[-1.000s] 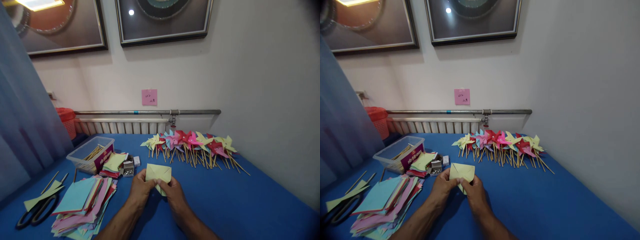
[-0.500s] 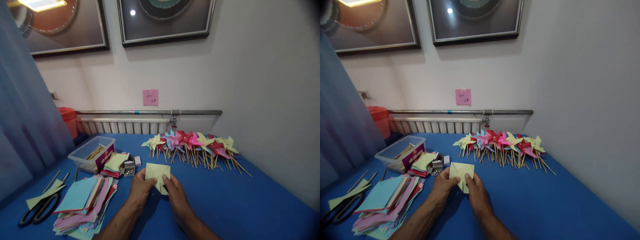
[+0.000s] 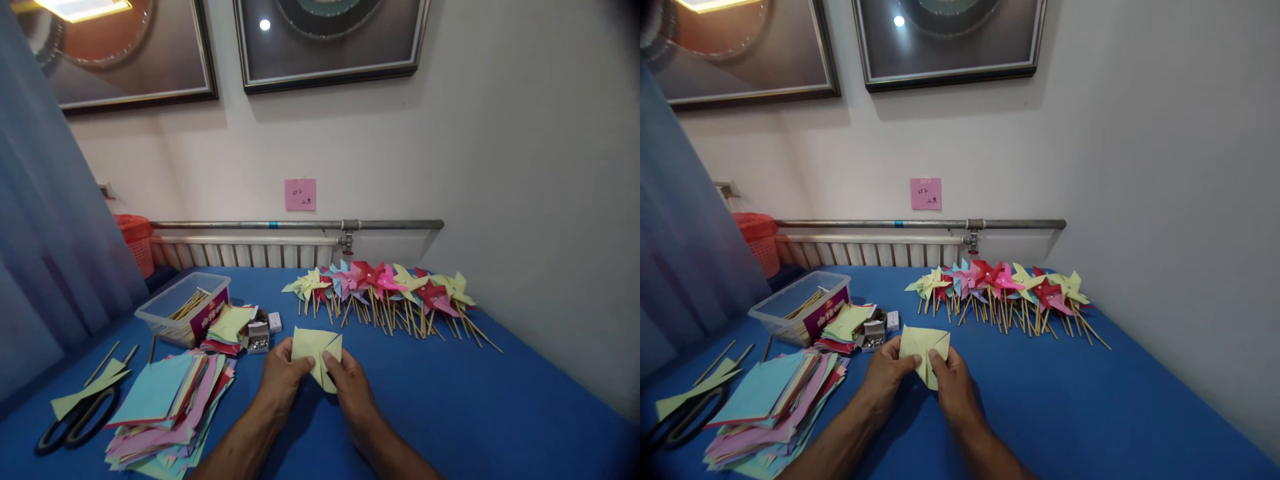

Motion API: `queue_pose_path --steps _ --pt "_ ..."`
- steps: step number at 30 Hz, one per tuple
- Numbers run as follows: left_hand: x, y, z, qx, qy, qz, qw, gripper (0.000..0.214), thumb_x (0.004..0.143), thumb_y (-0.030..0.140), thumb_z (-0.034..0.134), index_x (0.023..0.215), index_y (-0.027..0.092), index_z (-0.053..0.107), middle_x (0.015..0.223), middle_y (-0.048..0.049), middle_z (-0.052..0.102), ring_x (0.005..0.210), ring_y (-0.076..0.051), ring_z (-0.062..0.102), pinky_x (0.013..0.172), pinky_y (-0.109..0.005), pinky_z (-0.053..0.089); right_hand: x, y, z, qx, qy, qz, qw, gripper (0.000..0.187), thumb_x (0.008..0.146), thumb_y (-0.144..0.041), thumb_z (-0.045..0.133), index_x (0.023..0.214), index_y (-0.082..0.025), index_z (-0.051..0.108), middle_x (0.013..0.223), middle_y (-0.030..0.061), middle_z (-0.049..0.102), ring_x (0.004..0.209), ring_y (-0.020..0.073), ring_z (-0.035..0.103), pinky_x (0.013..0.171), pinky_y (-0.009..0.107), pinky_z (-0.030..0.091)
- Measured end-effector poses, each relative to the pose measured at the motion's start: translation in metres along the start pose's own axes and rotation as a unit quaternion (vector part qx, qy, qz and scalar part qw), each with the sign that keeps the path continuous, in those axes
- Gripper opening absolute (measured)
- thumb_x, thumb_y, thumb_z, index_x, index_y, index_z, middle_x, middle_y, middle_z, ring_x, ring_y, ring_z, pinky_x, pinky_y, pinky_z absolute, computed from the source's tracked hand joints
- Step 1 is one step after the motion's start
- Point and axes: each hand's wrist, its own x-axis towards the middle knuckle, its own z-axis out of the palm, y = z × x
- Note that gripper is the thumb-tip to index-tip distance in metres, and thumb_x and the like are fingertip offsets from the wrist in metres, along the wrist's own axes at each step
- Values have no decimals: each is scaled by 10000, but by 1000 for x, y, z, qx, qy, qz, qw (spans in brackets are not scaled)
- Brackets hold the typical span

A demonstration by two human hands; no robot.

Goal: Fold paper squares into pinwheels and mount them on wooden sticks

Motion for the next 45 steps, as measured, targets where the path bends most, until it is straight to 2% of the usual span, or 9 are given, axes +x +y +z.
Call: queue_pose_path --steps 6,18,25,33,38,45 --pt "-3 4 2 -14 -7 -6 1000 393 512 192 855 882 131 737 834 -91 811 723 -232 729 728 -323 557 -1 -2 1 5 -2 -1 1000 564 744 -598 829 1103 -171 750 986 90 831 868 295 764 783 370 591" --pt "0 0 -1 -11 -5 -2 1000 396 537 222 856 906 132 742 859 -99 812 728 -233 723 721 -329 554 -3 2 1 35 -17 3 999 589 810 -680 748 1138 -190 738 1027 104 827 932 303 771 858 392 599" --pt "3 -5 -5 21 -2 16 1000 360 567 220 835 902 126 745 864 -93 814 720 -220 715 711 -309 547 -3 -5 3 22 -36 -12 999 625 763 -693 794 1117 -181 744 1039 105 825 933 311 771 871 404 597" --pt "4 -5 -3 35 -9 31 999 318 537 203 835 837 139 750 790 -61 796 664 -190 678 676 -279 531 3 0 0 -12 -12 -18 1000 647 714 -703 821 1080 -174 757 971 99 833 836 307 772 768 394 616" --pt "3 -4 -2 43 -7 29 999 310 549 200 820 843 133 750 776 -59 793 656 -180 670 669 -269 530 2 1 -1 -13 -12 -15 1000 683 701 -721 825 1101 -172 753 978 102 831 850 311 773 794 405 613" --pt "6 -8 -6 68 11 49 996 277 579 197 798 843 127 752 789 -52 790 668 -173 661 655 -259 524 0 1 -1 -7 -35 -27 999 662 808 -730 734 1179 -182 741 1064 113 822 959 312 766 906 421 591"
